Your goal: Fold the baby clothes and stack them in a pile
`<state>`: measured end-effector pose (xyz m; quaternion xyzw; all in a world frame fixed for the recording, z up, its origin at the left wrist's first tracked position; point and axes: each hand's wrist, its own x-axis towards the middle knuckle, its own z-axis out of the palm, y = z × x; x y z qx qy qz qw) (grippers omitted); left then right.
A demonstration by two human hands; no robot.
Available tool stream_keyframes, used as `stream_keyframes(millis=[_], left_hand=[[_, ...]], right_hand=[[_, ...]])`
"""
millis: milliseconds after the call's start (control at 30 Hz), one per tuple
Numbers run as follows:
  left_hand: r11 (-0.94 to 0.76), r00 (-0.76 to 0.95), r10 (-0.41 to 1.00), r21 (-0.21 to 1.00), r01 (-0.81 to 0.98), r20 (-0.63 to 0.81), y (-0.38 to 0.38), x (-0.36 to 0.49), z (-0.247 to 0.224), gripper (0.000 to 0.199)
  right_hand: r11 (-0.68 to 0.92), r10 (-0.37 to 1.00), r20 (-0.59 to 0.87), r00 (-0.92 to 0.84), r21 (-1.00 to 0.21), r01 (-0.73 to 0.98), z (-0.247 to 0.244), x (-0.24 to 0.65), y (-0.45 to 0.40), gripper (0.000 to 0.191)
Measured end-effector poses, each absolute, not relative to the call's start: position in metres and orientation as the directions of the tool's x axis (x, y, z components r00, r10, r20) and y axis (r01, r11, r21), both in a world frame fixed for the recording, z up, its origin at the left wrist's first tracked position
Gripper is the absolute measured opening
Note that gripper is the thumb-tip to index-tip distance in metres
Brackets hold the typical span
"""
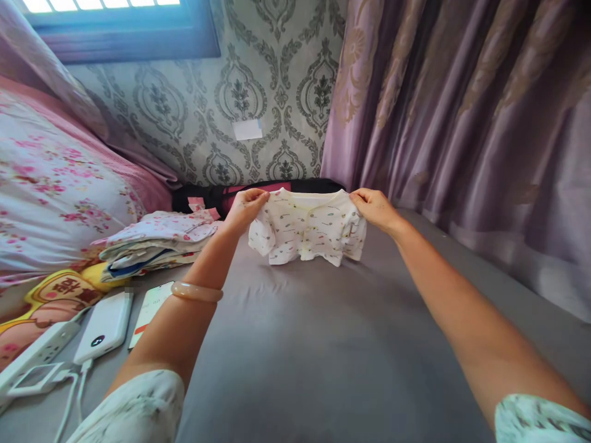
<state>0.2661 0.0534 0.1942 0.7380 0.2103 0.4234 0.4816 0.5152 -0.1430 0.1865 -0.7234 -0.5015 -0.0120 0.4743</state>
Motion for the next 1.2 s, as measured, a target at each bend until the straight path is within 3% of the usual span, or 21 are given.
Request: stream_keyframes(millis=[200, 367, 467, 567, 667, 733, 867, 1033, 1200], left_hand=[[-0.59, 0.427, 0.711, 0.804, -0.071, 0.559, 0.052, 0.272, 0.176, 0.027], [-0.701, 0.462, 0.634, 0.713, 0.005, 0.62, 0.028, 0.232, 0.191, 0.032], [-0.684, 0.516, 0.639, 0.728, 0.043, 0.57, 0.01, 0.198, 0.219, 0.035], [-0.61, 0.567, 0.693, 0.782, 0.13, 0.446, 0.003, 0.179, 0.244, 0.039], [-0.513, 0.645, 0.715, 0.829, 0.223, 0.269, 0.016, 0.181, 0.243, 0.04], [-0.46, 0.715, 0.685, 0.844, 0.277, 0.139, 0.033, 0.191, 0.222, 0.04], [-0.498, 0.82, 0.572, 0.792, 0.352, -0.005, 0.07, 0.219, 0.144, 0.039], [-0.721, 0.84, 0.517, 0.613, 0.323, 0.165, 0.086, 0.242, 0.053, 0.039], [-0.85, 0.847, 0.469, 0.39, 0.354, 0.252, 0.085, 0.248, 0.019, 0.041]], right_hand=[[-0.172, 0.588, 0.618, 0.522, -0.534, 0.827, 0.182, 0.494, -0.143, 0.034], [-0.115, 0.592, 0.667, 0.453, -0.486, 0.866, 0.195, 0.47, -0.174, 0.038], [-0.008, 0.662, 0.607, 0.439, -0.58, 0.814, 0.214, 0.459, -0.196, 0.039], [0.096, 0.769, 0.464, 0.439, -0.764, 0.638, 0.233, 0.454, -0.208, 0.037], [0.053, 0.862, 0.28, 0.422, -0.879, 0.475, 0.23, 0.459, -0.202, 0.039], [-0.032, 0.895, 0.179, 0.407, -0.887, 0.46, 0.212, 0.468, -0.19, 0.041], [-0.134, 0.931, 0.131, 0.339, -0.744, 0.655, 0.145, 0.492, -0.159, 0.039], [-0.278, 0.921, 0.148, 0.361, -0.402, 0.873, 0.064, 0.501, -0.139, 0.031], [-0.344, 0.924, 0.138, 0.358, -0.114, 0.932, 0.031, 0.496, -0.137, 0.032]])
